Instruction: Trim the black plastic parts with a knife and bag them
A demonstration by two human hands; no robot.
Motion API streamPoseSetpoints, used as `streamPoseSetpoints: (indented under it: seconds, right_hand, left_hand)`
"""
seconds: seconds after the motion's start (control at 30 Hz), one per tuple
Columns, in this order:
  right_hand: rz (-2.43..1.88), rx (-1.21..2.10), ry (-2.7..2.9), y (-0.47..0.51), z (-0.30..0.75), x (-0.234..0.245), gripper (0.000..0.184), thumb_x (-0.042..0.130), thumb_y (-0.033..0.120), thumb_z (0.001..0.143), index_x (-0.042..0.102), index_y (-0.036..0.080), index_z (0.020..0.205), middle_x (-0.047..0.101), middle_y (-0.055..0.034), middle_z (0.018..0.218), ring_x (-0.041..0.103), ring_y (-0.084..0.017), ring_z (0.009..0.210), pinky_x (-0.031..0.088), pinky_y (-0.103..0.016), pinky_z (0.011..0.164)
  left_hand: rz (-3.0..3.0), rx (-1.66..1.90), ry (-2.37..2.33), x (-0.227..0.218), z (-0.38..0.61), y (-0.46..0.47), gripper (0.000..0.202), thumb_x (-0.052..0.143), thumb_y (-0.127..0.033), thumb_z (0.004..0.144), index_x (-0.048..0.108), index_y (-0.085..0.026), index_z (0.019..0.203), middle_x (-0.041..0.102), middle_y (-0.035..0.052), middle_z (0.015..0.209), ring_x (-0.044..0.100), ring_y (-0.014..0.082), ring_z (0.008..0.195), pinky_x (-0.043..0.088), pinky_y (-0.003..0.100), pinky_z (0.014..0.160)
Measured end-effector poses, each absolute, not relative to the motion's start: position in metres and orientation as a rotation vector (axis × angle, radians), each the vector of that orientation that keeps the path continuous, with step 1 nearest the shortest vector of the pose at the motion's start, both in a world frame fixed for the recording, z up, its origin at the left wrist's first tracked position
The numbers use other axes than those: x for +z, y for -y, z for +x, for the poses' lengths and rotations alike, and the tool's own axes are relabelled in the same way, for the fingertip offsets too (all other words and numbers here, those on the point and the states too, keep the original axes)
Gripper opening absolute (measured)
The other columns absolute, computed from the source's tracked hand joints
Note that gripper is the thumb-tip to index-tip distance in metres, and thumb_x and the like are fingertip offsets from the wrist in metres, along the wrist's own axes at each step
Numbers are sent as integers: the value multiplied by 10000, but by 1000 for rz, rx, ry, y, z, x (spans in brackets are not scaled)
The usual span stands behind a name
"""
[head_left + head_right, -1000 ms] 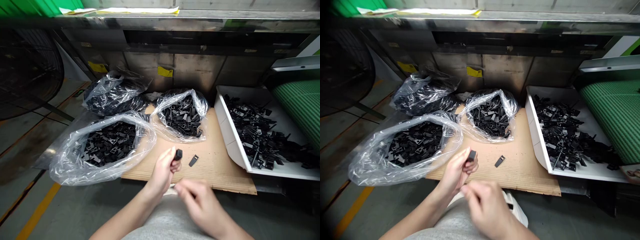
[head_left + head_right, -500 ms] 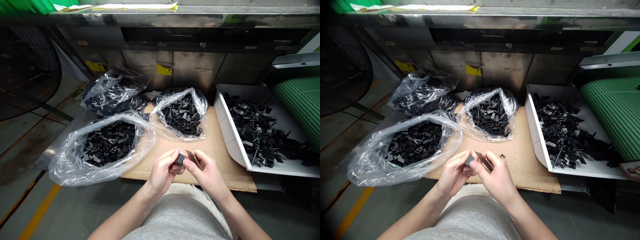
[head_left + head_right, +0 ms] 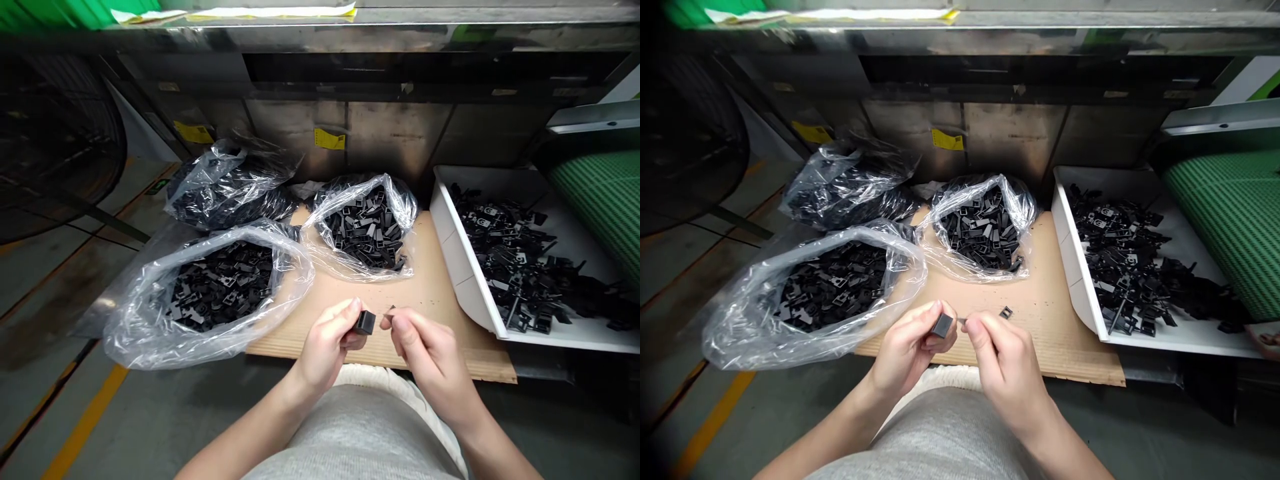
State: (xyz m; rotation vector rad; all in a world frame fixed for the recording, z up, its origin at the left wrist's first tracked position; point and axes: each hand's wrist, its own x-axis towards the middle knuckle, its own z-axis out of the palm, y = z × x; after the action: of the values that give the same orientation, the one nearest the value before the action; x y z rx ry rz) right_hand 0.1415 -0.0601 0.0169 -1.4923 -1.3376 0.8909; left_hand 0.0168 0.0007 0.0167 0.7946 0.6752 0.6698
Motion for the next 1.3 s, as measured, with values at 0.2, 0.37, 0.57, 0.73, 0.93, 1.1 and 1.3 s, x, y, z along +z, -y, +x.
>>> streamPoseSetpoints:
  seconds: [0.2,0.37,0.57,0.73,0.93,1.1,1.3]
  right_hand:
    - [-1528,708,1510,63,139,15,238,381,219,866,454,178,643,369,47,511,365,-77,465,275,-200,478]
    - [-1533,754,1516,61,141,13,283,365,230,867,401,183,591,351,50,497,347,-73,450,260,-203,462]
    - [-1566,793,1525,62,143,9,314,343,246,871,321,196,561,319,52,500,322,-75,448,248,-213,456]
    - [-1495,951,1671,69,130,7,300,359,216,850,311,197,554,352,43,504,356,-85,468,252,-224,468]
    - [-1508,957,1515,65,143,9,334,350,274,873,329,191,550,317,46,512,330,-81,473,254,-221,470]
    - [-1481,1004,1374,58,152,15,294,354,314,878,446,181,632,363,41,524,349,-82,472,284,-209,447]
    - [-1472,1027,1291,54,141,21,229,454,375,825,488,174,720,412,21,598,358,-83,497,308,-205,437]
  left_hand:
    - [835,621,-703,22,18,1,305,468,-340,800,442,-137,574,299,-61,494,186,67,459,121,247,459]
    - [835,632,-735,23,18,1,315,477,-328,796,405,-146,549,288,-62,508,192,69,472,132,241,459]
    - [745,607,-712,15,20,3,301,478,-305,798,374,-154,558,281,-68,488,195,62,451,139,230,449]
    - [722,693,-723,8,25,-11,283,488,-306,797,374,-159,584,266,-80,465,177,51,417,126,213,431]
    - [751,766,-651,17,19,-30,272,454,-251,820,383,-153,576,275,-70,466,199,53,409,123,213,431]
    - [740,695,-605,20,17,-17,313,420,-246,832,398,-145,537,280,-57,467,207,60,417,143,229,445]
    - [763,672,-610,20,16,-10,329,437,-269,819,441,-134,519,276,-48,473,224,73,448,164,229,462]
